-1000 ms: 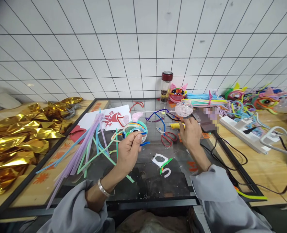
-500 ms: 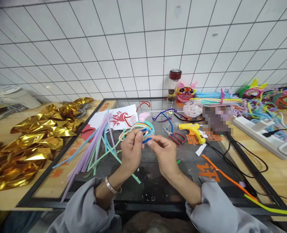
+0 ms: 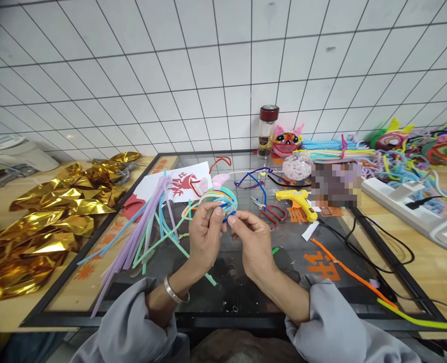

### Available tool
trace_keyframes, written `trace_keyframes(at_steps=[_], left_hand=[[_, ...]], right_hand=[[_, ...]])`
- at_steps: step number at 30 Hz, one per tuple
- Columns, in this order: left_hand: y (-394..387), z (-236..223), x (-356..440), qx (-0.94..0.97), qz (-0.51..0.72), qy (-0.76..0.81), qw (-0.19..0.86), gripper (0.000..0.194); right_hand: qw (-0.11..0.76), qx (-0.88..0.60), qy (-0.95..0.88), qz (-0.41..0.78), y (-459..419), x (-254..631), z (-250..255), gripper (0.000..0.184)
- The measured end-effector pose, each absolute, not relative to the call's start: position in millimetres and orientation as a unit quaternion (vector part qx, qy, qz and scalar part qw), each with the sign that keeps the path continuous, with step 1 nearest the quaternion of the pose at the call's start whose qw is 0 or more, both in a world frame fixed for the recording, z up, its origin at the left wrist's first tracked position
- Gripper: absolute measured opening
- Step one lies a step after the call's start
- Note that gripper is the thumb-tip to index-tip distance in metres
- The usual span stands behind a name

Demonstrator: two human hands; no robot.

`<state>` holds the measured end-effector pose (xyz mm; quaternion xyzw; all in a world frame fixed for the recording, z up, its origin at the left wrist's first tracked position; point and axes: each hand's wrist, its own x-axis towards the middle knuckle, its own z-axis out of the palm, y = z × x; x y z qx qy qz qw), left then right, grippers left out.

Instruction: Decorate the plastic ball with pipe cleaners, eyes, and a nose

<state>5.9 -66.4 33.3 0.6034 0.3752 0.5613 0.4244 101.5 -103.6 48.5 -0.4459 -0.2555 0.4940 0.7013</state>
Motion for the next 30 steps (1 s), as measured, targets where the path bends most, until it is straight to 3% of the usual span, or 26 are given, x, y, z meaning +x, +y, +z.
trace_keyframes(at_steps=[7,16,30], left_hand=[[-67,37,5,0.633,0.555,0.343,0.417,0.018],[-63,37,8,0.524,0.528,0.334,0.578,0.023],[-64,40,12,0.455,0.518,0.322,0.649,0.034]], right_hand=[[0.714,-0.426,-0.203,0.517,-99,113,54,0.032],[0.712,-0.45,-0.217,0.493,-98,118,49,0.03],[0.692,-0.448,-0.22,0.522,-96,123,50,0.035]])
